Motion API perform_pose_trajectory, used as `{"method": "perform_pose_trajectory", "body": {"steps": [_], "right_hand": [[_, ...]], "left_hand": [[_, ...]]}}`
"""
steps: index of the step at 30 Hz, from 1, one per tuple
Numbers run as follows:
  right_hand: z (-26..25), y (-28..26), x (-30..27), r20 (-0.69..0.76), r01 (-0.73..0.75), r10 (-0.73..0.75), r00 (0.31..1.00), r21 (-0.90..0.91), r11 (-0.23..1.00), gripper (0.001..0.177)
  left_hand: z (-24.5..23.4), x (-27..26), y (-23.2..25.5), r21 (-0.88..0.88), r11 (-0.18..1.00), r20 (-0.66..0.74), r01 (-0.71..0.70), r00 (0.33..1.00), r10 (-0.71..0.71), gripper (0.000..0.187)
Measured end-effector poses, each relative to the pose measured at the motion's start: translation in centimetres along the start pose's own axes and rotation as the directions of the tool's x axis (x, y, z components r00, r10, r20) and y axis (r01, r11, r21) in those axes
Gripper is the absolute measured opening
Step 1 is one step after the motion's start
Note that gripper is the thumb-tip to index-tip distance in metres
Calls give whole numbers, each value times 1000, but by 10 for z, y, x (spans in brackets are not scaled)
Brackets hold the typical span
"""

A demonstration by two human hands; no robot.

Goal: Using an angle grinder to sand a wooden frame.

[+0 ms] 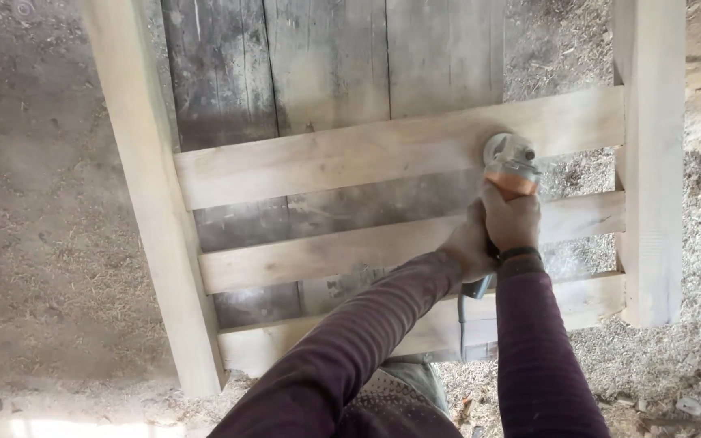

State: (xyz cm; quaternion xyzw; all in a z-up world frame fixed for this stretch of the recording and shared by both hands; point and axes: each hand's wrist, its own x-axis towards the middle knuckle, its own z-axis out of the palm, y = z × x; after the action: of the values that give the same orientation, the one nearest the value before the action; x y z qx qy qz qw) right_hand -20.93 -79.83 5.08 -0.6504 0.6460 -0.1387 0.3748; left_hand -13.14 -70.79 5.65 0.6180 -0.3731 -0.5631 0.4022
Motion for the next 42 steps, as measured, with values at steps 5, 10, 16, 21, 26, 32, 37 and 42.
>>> {"method": "perform_pose_trajectory", "body": {"steps": [5, 10, 16, 21, 26, 32, 37, 42], "right_hand": [[27, -27, -27, 56, -46, 44, 997, 28, 999, 42], [53, -62, -60, 126, 50, -75, 989, 189, 981, 37], [82, -75, -85, 131, 53, -71, 989, 136, 989, 52], [103, -90, -100, 179, 99, -98, 979, 4, 995, 62], [124, -110, -102, 399, 271, -218, 891, -81, 959, 64], [90, -85, -53, 355, 302, -249, 901, -100, 948, 60], [41, -50, -17, 237, 195, -151, 960, -174, 965, 60], [17, -24, -1, 147, 104, -85, 985, -122, 987, 57]], "left_hand": [[-29, -31, 8, 17, 1000, -39, 7, 999, -6, 117], [-60, -69, 1, -22, 995, -189, -94, 978, 89, 104], [-96, -96, 8, -61, 994, -193, -95, 978, 81, 92], [-97, -115, -15, -11, 996, -287, -83, 955, 76, 91], [-85, -121, -66, -38, 993, -478, -116, 874, 83, 90], [-46, -87, -55, 7, 992, -330, -126, 936, 122, 98], [-14, -33, -25, 33, 986, -202, -163, 965, 166, 105], [-18, -19, 14, -30, 996, -71, 86, 994, -88, 116]]}}
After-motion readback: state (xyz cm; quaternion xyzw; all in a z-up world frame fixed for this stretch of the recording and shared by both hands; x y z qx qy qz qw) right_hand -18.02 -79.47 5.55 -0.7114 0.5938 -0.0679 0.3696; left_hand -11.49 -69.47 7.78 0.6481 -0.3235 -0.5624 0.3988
